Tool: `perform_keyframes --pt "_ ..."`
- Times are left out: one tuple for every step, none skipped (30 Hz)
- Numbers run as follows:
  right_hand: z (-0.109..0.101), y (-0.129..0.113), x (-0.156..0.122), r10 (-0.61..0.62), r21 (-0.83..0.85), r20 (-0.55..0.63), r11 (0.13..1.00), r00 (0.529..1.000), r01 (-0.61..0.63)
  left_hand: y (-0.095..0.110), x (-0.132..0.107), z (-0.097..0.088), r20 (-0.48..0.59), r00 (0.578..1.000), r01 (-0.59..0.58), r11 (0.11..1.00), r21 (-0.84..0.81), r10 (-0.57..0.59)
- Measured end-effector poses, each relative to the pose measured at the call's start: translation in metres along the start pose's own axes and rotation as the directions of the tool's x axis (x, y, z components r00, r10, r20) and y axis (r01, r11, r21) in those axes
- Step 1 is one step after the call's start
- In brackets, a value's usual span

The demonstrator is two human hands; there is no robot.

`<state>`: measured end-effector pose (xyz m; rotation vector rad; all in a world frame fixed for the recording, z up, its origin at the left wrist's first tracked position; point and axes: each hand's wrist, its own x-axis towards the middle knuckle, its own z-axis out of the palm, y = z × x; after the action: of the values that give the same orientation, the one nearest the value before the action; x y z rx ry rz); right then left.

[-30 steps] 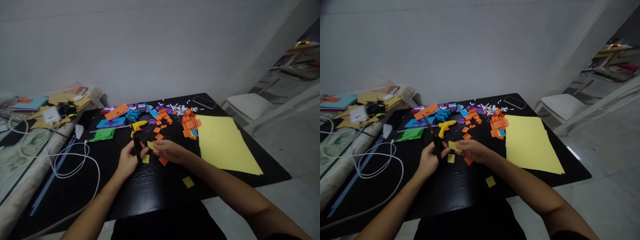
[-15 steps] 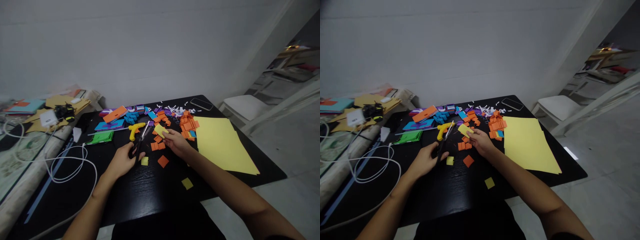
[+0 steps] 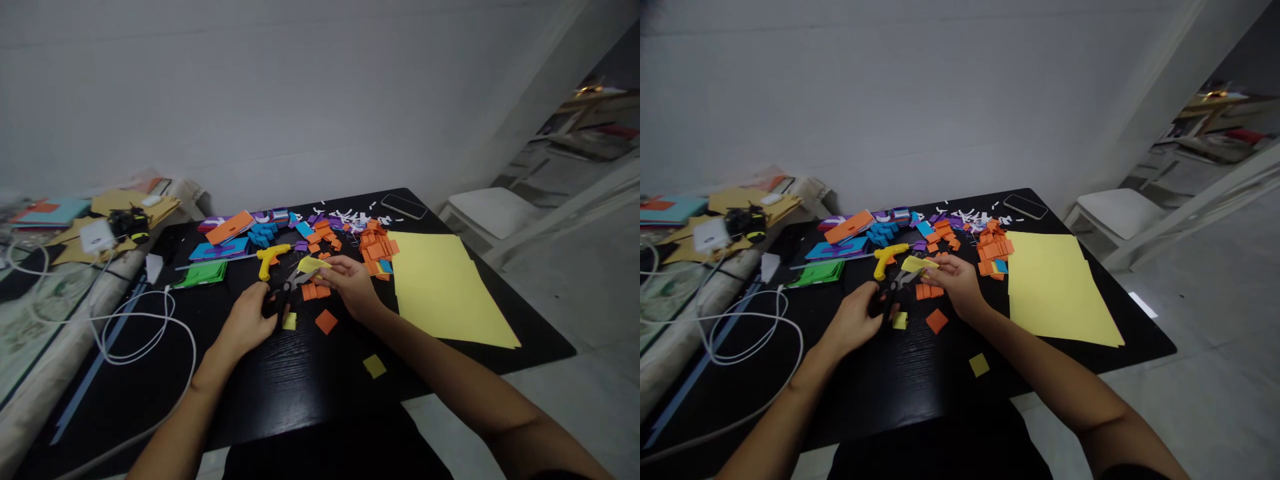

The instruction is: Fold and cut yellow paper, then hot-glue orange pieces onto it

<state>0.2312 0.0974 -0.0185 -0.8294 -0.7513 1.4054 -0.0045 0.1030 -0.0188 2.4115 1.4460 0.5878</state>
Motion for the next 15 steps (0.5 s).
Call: perform_keyframes --pt "0.0 0.0009 -0.0002 0.003 0.005 0.0 1.0 1.0 -0.003 0.0002 -0.0004 0.0005 -0.007 1.0 -0.001 1.0 0.002 0.001" --pt "0.0 0.0017 -0.0003 0.007 0.009 0.0 1.0 1.0 -0.007 0.0003 -0.0007 0.0009 -0.011 1.0 0.0 1.0 0.006 0.0" --pt "-0.0001 0.0022 -0.0003 0.011 0.011 0.001 1.0 1.0 -0.011 0.0004 -0.001 0.0013 -0.012 1.0 0.0 1.0 0.01 0.0" --pt "-0.0001 0.0026 -0.0003 0.015 0.012 0.002 1.0 1.0 -0.015 0.0006 -0.0012 0.0016 -0.014 1.0 0.001 1.0 0.012 -0.001" --pt "0.0 0.0028 -0.0004 0.018 0.011 0.006 1.0 1.0 -0.018 0.0008 -0.0014 0.0019 -0.016 1.0 0.0 1.0 0.01 0.0" --pt "0.0001 0.0029 -0.0005 0.02 0.01 0.008 1.0 1.0 -0.02 0.0011 -0.0015 0.0022 -0.02 1.0 -0.004 1.0 0.008 0.004" --pt "0.0002 0.0029 -0.0008 0.023 0.008 0.012 1.0 1.0 -0.023 0.0014 -0.0015 0.0025 -0.026 1.0 -0.009 1.0 0.005 0.01" --pt "0.0004 0.003 -0.001 0.024 0.005 0.016 1.0 1.0 -0.024 0.0017 -0.0015 0.0028 -0.03 0.999 -0.016 1.0 0.003 0.016" --pt "0.0005 0.0031 -0.0012 0.024 0.003 0.02 1.0 1.0 -0.024 0.0019 -0.0014 0.003 -0.034 0.999 -0.019 1.0 0.001 0.019" --pt "0.0005 0.0032 -0.0014 0.024 0.002 0.022 1.0 0.999 -0.024 0.0021 -0.0013 0.0033 -0.035 0.999 -0.021 1.0 0.0 0.021" --pt "0.0005 0.0034 -0.0016 0.022 0.002 0.023 1.0 0.999 -0.022 0.002 -0.0011 0.0037 -0.033 0.999 -0.022 1.0 -0.002 0.021" --pt "0.0004 0.0036 -0.0016 0.019 0.005 0.024 1.0 1.0 -0.019 0.0019 -0.0009 0.0041 -0.03 0.999 -0.02 1.0 -0.004 0.02" --pt "0.0003 0.0037 -0.0017 0.017 0.006 0.025 1.0 1.0 -0.018 0.0016 -0.0007 0.0046 -0.023 1.0 -0.019 1.0 -0.006 0.019" --pt "0.0003 0.0037 -0.0018 0.016 0.006 0.026 1.0 1.0 -0.016 0.0011 -0.0005 0.0052 -0.017 1.0 -0.02 1.0 -0.008 0.02" --pt "0.0002 0.0036 -0.0019 0.017 0.005 0.028 1.0 0.999 -0.017 0.0007 -0.0004 0.0057 -0.011 1.0 -0.022 1.0 -0.01 0.022"
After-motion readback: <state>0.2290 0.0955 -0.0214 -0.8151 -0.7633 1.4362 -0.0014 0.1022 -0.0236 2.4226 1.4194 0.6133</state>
